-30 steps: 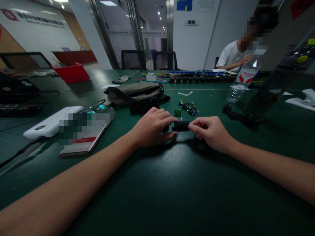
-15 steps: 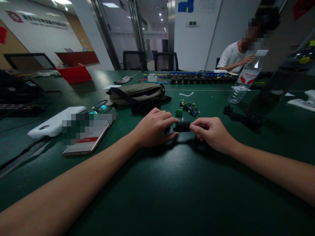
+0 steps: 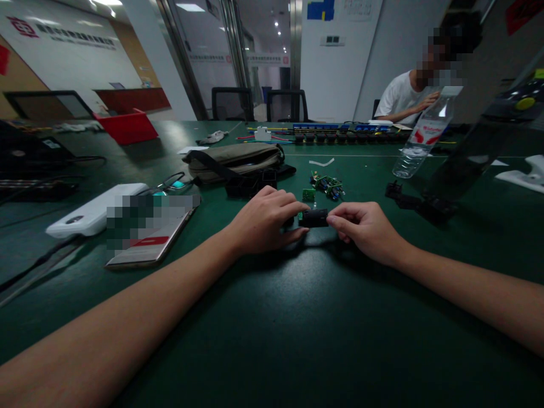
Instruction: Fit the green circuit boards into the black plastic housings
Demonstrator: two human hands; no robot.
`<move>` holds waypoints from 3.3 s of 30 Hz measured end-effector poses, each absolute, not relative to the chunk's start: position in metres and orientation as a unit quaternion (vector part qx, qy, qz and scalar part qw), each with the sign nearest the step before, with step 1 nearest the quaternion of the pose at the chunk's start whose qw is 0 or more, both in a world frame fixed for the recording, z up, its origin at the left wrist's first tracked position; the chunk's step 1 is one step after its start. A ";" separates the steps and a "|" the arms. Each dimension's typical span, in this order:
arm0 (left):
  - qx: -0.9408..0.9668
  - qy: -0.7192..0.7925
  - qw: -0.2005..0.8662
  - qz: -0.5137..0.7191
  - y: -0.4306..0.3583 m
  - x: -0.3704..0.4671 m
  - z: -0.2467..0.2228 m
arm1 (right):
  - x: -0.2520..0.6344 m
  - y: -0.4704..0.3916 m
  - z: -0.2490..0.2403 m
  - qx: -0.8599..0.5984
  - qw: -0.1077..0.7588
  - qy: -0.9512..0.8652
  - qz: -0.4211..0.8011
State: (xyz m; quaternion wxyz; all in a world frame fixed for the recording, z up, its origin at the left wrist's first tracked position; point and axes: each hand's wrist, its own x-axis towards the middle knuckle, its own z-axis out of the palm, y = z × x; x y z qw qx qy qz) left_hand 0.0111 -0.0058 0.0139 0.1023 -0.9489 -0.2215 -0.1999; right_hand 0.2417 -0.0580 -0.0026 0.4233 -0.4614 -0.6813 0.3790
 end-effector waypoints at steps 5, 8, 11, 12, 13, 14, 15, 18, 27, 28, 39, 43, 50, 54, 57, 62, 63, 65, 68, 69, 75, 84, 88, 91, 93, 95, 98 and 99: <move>-0.948 -0.219 0.107 -0.203 -0.006 0.012 0.014 | 0.242 -0.058 -0.003 -0.460 0.422 -0.687 0.373; -0.948 -0.219 0.106 -0.204 -0.005 0.012 0.014 | 0.243 -0.057 -0.002 -0.459 0.423 -0.688 0.370; -0.948 -0.218 0.105 -0.205 -0.004 0.012 0.014 | 0.243 -0.057 -0.003 -0.457 0.423 -0.690 0.369; -0.948 -0.218 0.107 -0.206 -0.004 0.012 0.014 | 0.243 -0.057 -0.003 -0.457 0.423 -0.690 0.369; -0.948 -0.218 0.106 -0.206 -0.004 0.012 0.014 | 0.243 -0.057 -0.003 -0.457 0.423 -0.690 0.369; -0.948 -0.219 0.107 -0.205 -0.004 0.012 0.014 | 0.243 -0.057 -0.003 -0.457 0.423 -0.690 0.369; -0.949 -0.220 0.106 -0.202 -0.004 0.012 0.014 | 0.243 -0.057 -0.003 -0.456 0.423 -0.691 0.369; -0.949 -0.219 0.101 -0.202 -0.005 0.012 0.014 | 0.243 -0.057 -0.004 -0.456 0.425 -0.689 0.369; -0.949 -0.221 0.094 -0.204 -0.005 0.012 0.013 | 0.243 -0.057 -0.003 -0.461 0.419 -0.688 0.371; -0.949 -0.220 0.095 -0.204 -0.004 0.012 0.013 | 0.243 -0.057 -0.003 -0.462 0.419 -0.688 0.372; -0.948 -0.223 0.090 -0.210 -0.005 0.012 0.014 | 0.243 -0.057 -0.006 -0.457 0.421 -0.676 0.395; -0.949 -0.222 0.087 -0.209 -0.004 0.011 0.014 | 0.242 -0.057 -0.003 -0.457 0.418 -0.677 0.398; -0.948 -0.215 0.092 -0.215 -0.003 0.012 0.013 | 0.244 -0.056 -0.010 -0.416 0.459 -0.679 0.393; -0.948 -0.217 0.092 -0.213 -0.004 0.012 0.013 | 0.244 -0.060 -0.009 -0.390 0.417 -0.760 0.310; -0.949 -0.218 0.092 -0.209 -0.004 0.012 0.013 | 0.244 -0.063 -0.006 -0.388 0.383 -0.808 0.225; -0.953 -0.210 0.089 -0.198 -0.004 0.012 0.013 | 0.245 -0.061 -0.006 -0.367 0.367 -0.839 0.162; -0.955 -0.207 0.087 -0.194 -0.004 0.012 0.013 | 0.245 -0.060 -0.007 -0.365 0.370 -0.840 0.157; -0.957 -0.205 0.085 -0.189 -0.005 0.013 0.014 | 0.246 -0.058 -0.009 -0.361 0.377 -0.840 0.148; -0.958 -0.206 0.076 -0.183 -0.005 0.013 0.014 | 0.246 -0.058 -0.010 -0.360 0.385 -0.836 0.150; -0.959 -0.208 0.073 -0.181 -0.005 0.013 0.014 | 0.246 -0.058 -0.009 -0.364 0.384 -0.834 0.157; -0.961 -0.207 0.058 -0.171 -0.005 0.013 0.015 | 0.245 -0.061 -0.007 -0.433 0.377 -0.797 0.185; -0.966 -0.217 0.047 -0.133 -0.004 0.013 0.011 | 0.252 -0.045 -0.007 -0.547 0.381 -0.732 0.139; -0.966 -0.226 0.026 -0.120 -0.005 0.014 0.011 | 0.254 -0.041 -0.009 -0.573 0.359 -0.721 0.154; -0.965 -0.229 0.023 -0.127 -0.006 0.015 0.012 | 0.253 -0.041 -0.009 -0.577 0.347 -0.724 0.149; -0.965 -0.228 0.028 -0.130 -0.006 0.015 0.012 | 0.253 -0.041 -0.008 -0.581 0.341 -0.727 0.133; -0.964 -0.230 0.037 -0.130 -0.006 0.015 0.013 | 0.253 -0.041 -0.006 -0.583 0.336 -0.730 0.122; -0.962 -0.236 0.045 -0.127 -0.005 0.014 0.013 | 0.254 -0.041 -0.005 -0.589 0.315 -0.735 0.114; -0.962 -0.238 0.045 -0.124 -0.005 0.014 0.013 | 0.255 -0.040 -0.005 -0.594 0.303 -0.738 0.108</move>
